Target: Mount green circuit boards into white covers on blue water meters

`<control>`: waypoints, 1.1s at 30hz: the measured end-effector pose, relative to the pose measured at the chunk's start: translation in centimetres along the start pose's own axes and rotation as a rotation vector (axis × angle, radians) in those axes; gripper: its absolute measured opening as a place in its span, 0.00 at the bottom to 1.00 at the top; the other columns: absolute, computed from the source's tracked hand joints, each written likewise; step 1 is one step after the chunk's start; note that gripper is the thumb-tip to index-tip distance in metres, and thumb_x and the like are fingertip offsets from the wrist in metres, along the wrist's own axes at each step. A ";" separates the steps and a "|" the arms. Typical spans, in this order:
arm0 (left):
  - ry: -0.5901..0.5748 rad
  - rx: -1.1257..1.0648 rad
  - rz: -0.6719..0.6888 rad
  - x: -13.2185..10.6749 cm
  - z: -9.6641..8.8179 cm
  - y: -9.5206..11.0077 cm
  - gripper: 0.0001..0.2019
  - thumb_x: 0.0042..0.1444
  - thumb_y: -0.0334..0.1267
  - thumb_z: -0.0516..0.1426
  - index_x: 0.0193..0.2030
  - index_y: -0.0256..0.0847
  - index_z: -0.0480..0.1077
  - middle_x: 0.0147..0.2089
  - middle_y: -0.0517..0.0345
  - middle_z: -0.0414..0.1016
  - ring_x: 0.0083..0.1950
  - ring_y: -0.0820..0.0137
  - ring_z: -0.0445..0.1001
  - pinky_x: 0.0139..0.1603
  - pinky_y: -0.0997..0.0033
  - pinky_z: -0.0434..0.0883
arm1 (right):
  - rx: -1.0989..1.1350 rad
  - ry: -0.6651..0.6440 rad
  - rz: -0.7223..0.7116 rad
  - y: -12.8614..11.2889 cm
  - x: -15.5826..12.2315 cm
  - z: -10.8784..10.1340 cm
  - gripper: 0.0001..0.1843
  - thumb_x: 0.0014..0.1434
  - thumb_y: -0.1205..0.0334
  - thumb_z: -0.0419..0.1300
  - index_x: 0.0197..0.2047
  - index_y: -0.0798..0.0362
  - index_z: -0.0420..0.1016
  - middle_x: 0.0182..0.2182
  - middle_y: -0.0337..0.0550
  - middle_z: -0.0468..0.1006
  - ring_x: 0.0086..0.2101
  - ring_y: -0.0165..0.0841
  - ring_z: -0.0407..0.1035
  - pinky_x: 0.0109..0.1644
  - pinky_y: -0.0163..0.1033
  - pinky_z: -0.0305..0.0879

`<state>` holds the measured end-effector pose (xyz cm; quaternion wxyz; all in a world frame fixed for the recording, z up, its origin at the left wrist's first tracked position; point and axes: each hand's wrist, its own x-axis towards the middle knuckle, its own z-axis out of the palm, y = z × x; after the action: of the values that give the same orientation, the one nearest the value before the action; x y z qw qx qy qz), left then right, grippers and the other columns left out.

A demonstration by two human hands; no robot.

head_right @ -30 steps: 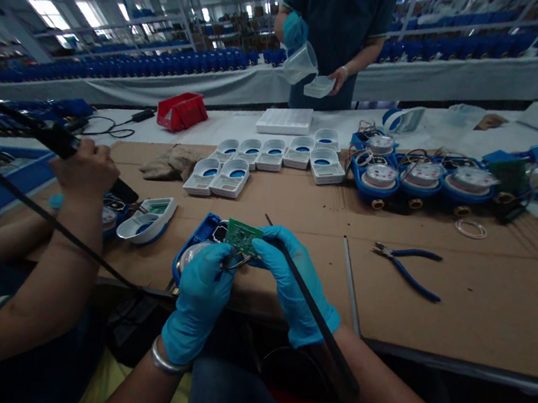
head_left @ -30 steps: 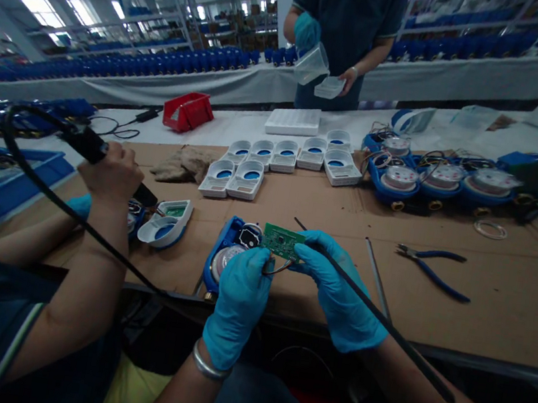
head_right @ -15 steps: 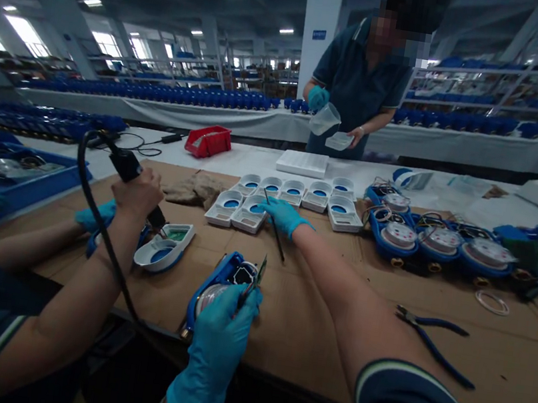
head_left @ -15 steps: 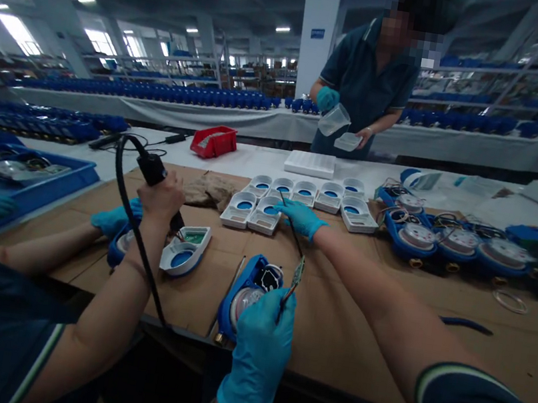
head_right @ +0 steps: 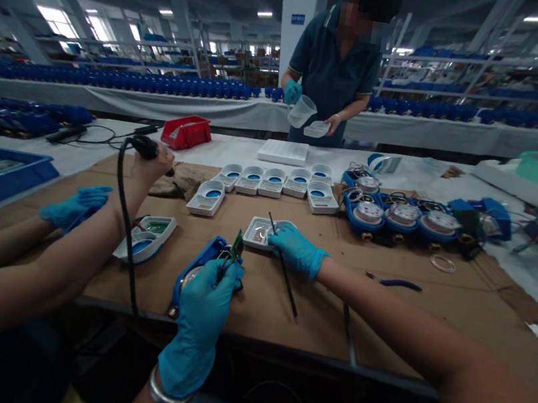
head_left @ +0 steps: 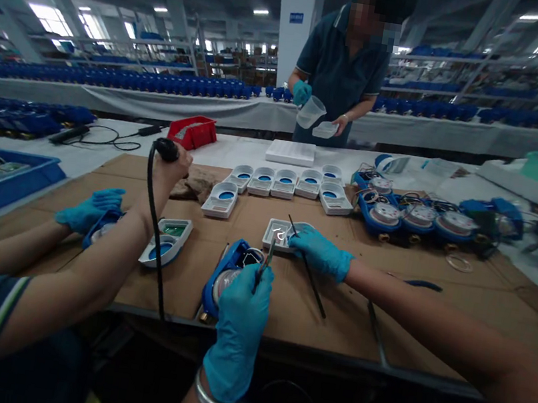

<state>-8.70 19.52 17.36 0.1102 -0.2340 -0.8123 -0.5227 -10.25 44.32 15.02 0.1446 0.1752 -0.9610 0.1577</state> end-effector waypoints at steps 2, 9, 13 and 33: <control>-0.015 -0.033 -0.040 0.2 -0.1 0.6 0.10 0.60 0.41 0.56 0.30 0.42 0.72 0.25 0.60 0.75 0.26 0.72 0.72 0.28 0.73 0.67 | 0.028 0.013 0.041 -2.8 -3.1 -0.3 0.11 0.62 0.62 0.57 0.39 0.55 0.80 0.44 0.54 0.79 0.47 0.41 0.69 0.57 0.50 0.62; -0.064 -0.003 -0.135 0.3 0.0 1.3 0.10 0.60 0.44 0.56 0.31 0.42 0.71 0.26 0.63 0.74 0.26 0.74 0.71 0.30 0.75 0.65 | 0.373 0.101 0.181 -10.5 -9.0 -1.2 0.12 0.62 0.61 0.59 0.46 0.49 0.80 0.46 0.48 0.80 0.45 0.40 0.72 0.52 0.45 0.67; -0.122 0.111 -0.117 0.3 -0.1 1.6 0.11 0.60 0.45 0.54 0.32 0.42 0.70 0.26 0.63 0.74 0.25 0.74 0.68 0.29 0.75 0.61 | 0.486 0.331 0.289 -9.6 -9.7 -4.3 0.15 0.61 0.59 0.60 0.51 0.46 0.79 0.48 0.45 0.80 0.46 0.41 0.74 0.54 0.48 0.67; -0.367 0.586 0.411 2.0 1.0 0.8 0.13 0.66 0.34 0.49 0.35 0.39 0.73 0.36 0.53 0.76 0.35 0.68 0.71 0.38 0.69 0.63 | -0.243 -0.244 0.050 -7.8 -0.9 -7.1 0.13 0.64 0.62 0.57 0.48 0.52 0.79 0.49 0.52 0.77 0.43 0.39 0.73 0.39 0.37 0.60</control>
<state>-9.95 21.18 18.46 0.1277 -0.4399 -0.8693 -0.1857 -4.84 40.15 23.17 0.0428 0.1505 -0.9874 0.0216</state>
